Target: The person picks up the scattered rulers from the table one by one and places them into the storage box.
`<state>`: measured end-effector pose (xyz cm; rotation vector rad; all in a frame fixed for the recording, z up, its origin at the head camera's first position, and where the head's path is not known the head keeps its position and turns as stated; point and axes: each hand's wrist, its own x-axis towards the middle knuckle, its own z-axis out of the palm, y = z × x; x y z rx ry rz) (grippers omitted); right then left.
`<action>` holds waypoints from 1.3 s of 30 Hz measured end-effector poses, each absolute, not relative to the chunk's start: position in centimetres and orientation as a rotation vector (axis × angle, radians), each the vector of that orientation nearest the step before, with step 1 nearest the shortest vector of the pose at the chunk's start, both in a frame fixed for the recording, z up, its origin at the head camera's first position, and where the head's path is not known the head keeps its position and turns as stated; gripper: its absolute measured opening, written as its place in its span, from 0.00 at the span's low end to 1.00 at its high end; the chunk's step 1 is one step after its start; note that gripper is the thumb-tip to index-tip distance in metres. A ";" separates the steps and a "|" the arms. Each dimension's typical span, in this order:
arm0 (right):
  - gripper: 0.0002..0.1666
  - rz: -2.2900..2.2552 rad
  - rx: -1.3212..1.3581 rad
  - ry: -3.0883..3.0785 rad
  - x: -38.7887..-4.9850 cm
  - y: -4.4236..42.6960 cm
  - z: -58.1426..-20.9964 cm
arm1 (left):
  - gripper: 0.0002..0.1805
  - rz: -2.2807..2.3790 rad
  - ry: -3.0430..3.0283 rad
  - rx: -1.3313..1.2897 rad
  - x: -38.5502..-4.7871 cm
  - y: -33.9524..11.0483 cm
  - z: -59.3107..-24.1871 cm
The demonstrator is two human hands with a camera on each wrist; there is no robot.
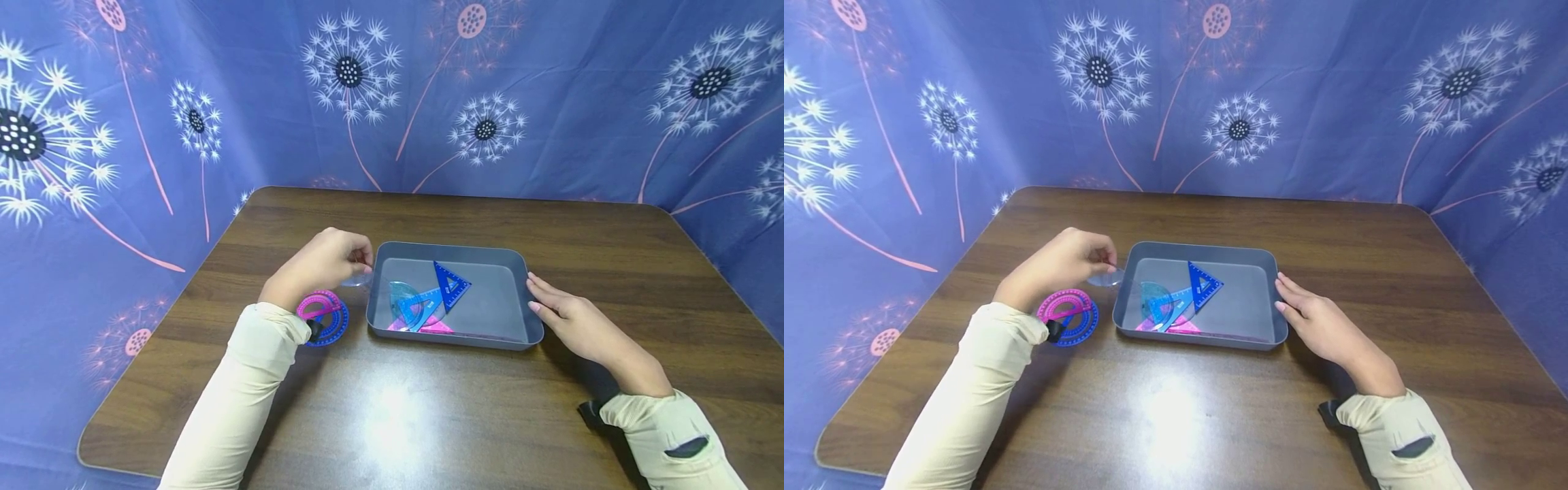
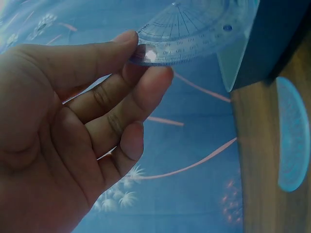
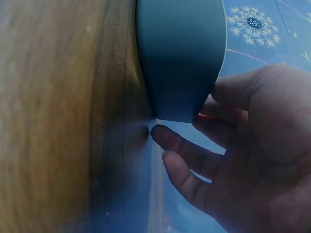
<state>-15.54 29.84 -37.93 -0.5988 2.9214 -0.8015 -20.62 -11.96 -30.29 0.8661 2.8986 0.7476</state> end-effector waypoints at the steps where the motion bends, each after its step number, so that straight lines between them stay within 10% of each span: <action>1: 0.33 -0.804 -0.598 2.920 -15.5 29.8 -37.9 | 0.07 0.746 2.886 0.866 -20.7 -11.8 -30.5; 39: 0.33 -0.811 -0.601 2.907 -15.5 29.9 -37.9 | 0.09 0.272 2.857 1.075 -19.8 -5.5 -37.2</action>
